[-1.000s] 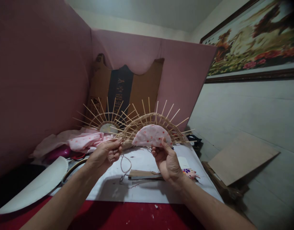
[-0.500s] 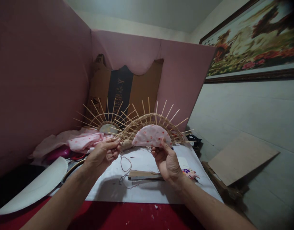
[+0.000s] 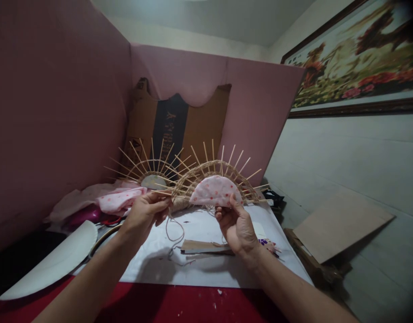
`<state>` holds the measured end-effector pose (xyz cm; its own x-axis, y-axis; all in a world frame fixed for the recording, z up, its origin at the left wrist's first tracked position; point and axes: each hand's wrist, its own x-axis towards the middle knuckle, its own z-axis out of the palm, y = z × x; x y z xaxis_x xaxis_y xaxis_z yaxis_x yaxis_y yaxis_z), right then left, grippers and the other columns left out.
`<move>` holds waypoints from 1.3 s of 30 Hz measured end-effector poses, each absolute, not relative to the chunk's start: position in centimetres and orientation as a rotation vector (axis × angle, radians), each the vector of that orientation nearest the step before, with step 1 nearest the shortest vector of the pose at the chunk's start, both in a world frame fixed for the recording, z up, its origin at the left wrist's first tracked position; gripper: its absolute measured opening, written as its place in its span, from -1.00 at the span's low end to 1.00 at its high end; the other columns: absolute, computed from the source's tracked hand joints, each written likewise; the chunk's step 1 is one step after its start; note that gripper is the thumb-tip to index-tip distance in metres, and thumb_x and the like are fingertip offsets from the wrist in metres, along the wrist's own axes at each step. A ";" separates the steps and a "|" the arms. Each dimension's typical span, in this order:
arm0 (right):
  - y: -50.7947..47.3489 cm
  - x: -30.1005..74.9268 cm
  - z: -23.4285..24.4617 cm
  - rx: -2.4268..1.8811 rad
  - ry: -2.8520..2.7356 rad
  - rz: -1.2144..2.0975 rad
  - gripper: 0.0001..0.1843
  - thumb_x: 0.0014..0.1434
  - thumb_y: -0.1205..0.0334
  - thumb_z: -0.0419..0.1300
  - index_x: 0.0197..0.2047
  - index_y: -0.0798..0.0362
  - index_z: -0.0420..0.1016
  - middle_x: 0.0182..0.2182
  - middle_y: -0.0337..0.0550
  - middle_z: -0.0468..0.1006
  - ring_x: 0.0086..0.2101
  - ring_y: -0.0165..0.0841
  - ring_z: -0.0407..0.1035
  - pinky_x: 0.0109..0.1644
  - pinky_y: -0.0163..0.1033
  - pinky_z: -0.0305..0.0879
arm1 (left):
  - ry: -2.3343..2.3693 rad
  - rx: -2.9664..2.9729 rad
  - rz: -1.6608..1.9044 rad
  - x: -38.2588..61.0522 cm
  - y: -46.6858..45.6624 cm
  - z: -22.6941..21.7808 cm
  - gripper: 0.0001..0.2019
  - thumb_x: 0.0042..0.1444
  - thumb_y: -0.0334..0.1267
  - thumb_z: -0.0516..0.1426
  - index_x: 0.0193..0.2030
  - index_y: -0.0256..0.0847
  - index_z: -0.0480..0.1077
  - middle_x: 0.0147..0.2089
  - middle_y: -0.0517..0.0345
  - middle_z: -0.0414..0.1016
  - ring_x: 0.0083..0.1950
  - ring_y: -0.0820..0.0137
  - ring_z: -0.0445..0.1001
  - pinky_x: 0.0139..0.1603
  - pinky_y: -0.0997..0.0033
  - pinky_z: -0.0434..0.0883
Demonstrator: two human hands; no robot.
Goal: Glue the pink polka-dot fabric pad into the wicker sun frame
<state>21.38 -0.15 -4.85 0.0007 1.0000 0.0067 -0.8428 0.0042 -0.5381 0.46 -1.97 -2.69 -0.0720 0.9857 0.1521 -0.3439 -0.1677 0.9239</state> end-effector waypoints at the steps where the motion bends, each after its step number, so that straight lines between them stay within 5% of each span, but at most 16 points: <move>1: -0.1 21.5 -4.8 -0.444 -0.439 1.533 -0.79 -0.13 0.28 0.40 -0.44 0.10 0.45 -0.59 -0.22 0.55 -0.60 -0.45 0.39 -0.61 -0.43 0.33 | 0.914 1.078 1.538 0.5 -2.0 -2.7 -0.84 -0.27 -0.36 0.32 -0.49 -0.32 0.47 -0.62 0.22 0.38 -0.69 0.62 0.17 -0.73 0.64 0.01; 5: 0.0 21.7 -4.5 -0.455 -0.414 1.604 -0.76 -0.18 0.35 0.41 -0.43 0.08 0.43 -0.59 -0.22 0.55 -0.61 -0.45 0.38 -0.62 -0.45 0.30 | 1.054 1.178 1.545 0.4 -2.0 -2.6 -0.82 -0.29 -0.27 0.34 -0.50 -0.30 0.53 -0.63 0.22 0.38 -0.66 0.63 0.13 -0.69 0.62 -0.01; 11: 0.0 22.0 -4.4 -0.454 -0.439 1.727 -0.81 -0.09 0.30 0.36 -0.44 0.08 0.40 -0.61 -0.23 0.51 -0.64 -0.49 0.32 -0.66 -0.49 0.22 | 1.044 1.288 1.532 0.1 -1.9 -2.1 -0.91 -0.26 -0.33 0.32 -0.56 -0.29 0.53 -0.56 0.15 0.46 -0.48 0.50 0.35 -0.45 0.55 0.25; 15: 0.3 22.4 -4.4 -0.474 -0.465 1.743 -0.81 -0.10 0.31 0.35 -0.42 0.08 0.40 -0.60 -0.24 0.50 -0.66 -0.51 0.28 -0.69 -0.50 0.17 | 0.912 1.222 1.496 -0.2 -2.1 -1.8 -0.87 -0.22 -0.35 0.31 -0.62 -0.29 0.44 -0.64 0.28 0.32 -0.59 0.61 0.21 -0.56 0.61 0.15; 26: 1.3 23.3 -4.5 -0.533 -0.488 1.662 -0.75 -0.14 0.30 0.37 -0.43 0.06 0.35 -0.63 -0.32 0.47 -0.69 -0.53 0.25 -0.71 -0.51 0.12 | 0.851 0.756 1.405 -1.5 -2.6 -1.0 -0.80 -0.10 -0.51 0.25 -0.29 -0.25 0.48 -0.36 0.16 0.50 -0.39 0.54 0.46 -0.40 0.64 0.40; 39: 2.0 23.5 -5.3 -0.594 -0.463 1.640 -0.73 -0.17 0.31 0.39 -0.43 0.09 0.36 -0.64 -0.29 0.48 -0.70 -0.53 0.25 -0.72 -0.50 0.13 | 0.780 0.727 1.391 -1.4 -2.4 -1.3 -0.78 -0.05 -0.51 0.23 -0.23 -0.24 0.43 -0.34 0.12 0.50 -0.40 0.53 0.46 -0.45 0.65 0.42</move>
<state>23.47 2.00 -5.32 -0.0979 0.9881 -0.1190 -0.7799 -0.1504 -0.6076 -1.39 -2.41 -1.29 0.0223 0.9986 -0.0487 -0.5625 0.0528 0.8251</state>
